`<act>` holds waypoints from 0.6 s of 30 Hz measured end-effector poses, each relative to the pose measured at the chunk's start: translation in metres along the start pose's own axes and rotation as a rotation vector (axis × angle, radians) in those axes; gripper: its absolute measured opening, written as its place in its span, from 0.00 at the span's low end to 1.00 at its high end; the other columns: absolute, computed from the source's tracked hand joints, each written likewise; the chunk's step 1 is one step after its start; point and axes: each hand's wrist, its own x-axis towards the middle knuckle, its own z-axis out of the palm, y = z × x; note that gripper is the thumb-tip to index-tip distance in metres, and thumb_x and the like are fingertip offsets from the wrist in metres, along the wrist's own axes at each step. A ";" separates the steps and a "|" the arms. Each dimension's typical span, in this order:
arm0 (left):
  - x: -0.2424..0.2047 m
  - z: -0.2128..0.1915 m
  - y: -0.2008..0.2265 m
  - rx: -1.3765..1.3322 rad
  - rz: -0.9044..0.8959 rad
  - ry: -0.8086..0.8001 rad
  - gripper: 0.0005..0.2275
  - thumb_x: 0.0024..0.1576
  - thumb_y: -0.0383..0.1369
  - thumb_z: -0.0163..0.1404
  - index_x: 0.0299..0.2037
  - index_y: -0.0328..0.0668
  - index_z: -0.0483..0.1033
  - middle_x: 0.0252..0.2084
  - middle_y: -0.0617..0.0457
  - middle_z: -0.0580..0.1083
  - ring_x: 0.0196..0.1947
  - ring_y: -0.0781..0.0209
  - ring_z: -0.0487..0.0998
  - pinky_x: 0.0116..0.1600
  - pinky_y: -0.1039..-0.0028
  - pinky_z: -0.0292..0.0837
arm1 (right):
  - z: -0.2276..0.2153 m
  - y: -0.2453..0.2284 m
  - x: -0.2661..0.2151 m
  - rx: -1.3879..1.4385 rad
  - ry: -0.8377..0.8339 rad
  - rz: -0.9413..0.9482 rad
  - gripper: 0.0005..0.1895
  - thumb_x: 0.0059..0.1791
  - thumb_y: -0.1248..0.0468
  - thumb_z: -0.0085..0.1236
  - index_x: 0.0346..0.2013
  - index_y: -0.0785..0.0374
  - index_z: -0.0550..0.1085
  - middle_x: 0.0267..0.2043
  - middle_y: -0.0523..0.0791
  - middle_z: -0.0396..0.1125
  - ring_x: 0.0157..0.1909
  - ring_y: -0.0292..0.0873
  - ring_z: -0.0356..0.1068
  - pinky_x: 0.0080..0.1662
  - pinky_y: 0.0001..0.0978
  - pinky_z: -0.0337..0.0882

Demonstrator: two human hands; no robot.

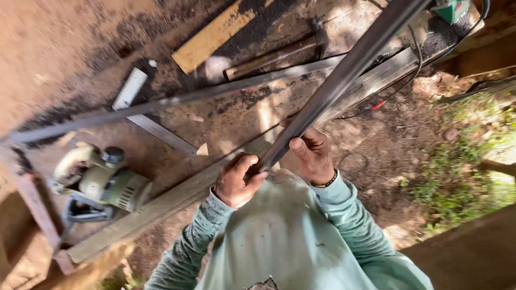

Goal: Using a wood router to trim or shape metal or plastic profiles on a workbench.

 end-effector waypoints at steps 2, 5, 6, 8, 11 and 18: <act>0.003 -0.017 0.009 -0.121 -0.019 0.008 0.17 0.53 0.31 0.62 0.48 0.36 0.71 0.39 0.43 0.75 0.32 0.50 0.80 0.36 0.65 0.76 | 0.017 -0.018 0.005 0.089 -0.027 0.029 0.27 0.56 0.53 0.60 0.60 0.71 0.71 0.48 0.46 0.72 0.49 0.38 0.71 0.52 0.32 0.73; 0.003 -0.038 0.026 -0.050 0.134 0.024 0.15 0.54 0.29 0.62 0.49 0.36 0.72 0.41 0.43 0.76 0.38 0.48 0.80 0.41 0.65 0.76 | 0.039 -0.046 0.009 -0.144 -0.108 -0.107 0.25 0.55 0.52 0.60 0.56 0.70 0.75 0.50 0.47 0.74 0.47 0.37 0.74 0.47 0.30 0.77; 0.004 -0.040 0.025 -0.046 0.147 0.017 0.15 0.54 0.29 0.62 0.49 0.36 0.72 0.41 0.43 0.76 0.38 0.48 0.80 0.41 0.65 0.76 | 0.042 -0.052 0.012 -0.145 -0.099 -0.119 0.25 0.55 0.52 0.60 0.56 0.70 0.75 0.50 0.47 0.74 0.47 0.37 0.74 0.47 0.30 0.77; -0.003 -0.042 0.023 -0.102 0.097 0.040 0.14 0.56 0.28 0.61 0.48 0.37 0.72 0.42 0.44 0.75 0.37 0.53 0.80 0.42 0.66 0.77 | 0.049 -0.061 0.008 -0.230 -0.226 -0.176 0.26 0.58 0.50 0.56 0.62 0.67 0.74 0.45 0.44 0.73 0.45 0.34 0.74 0.46 0.26 0.75; -0.009 -0.045 0.030 -0.121 0.163 0.098 0.13 0.57 0.27 0.61 0.50 0.39 0.72 0.44 0.47 0.76 0.42 0.54 0.83 0.47 0.67 0.79 | 0.071 -0.068 -0.003 0.107 -0.256 -0.105 0.33 0.56 0.48 0.60 0.67 0.67 0.65 0.55 0.47 0.72 0.53 0.40 0.74 0.56 0.35 0.77; -0.029 -0.043 0.033 -0.063 0.237 0.148 0.17 0.54 0.24 0.62 0.53 0.39 0.74 0.46 0.49 0.78 0.43 0.52 0.81 0.50 0.65 0.76 | 0.054 0.018 -0.061 -0.373 -0.315 -0.128 0.33 0.54 0.52 0.61 0.66 0.71 0.65 0.59 0.54 0.68 0.59 0.50 0.69 0.58 0.42 0.70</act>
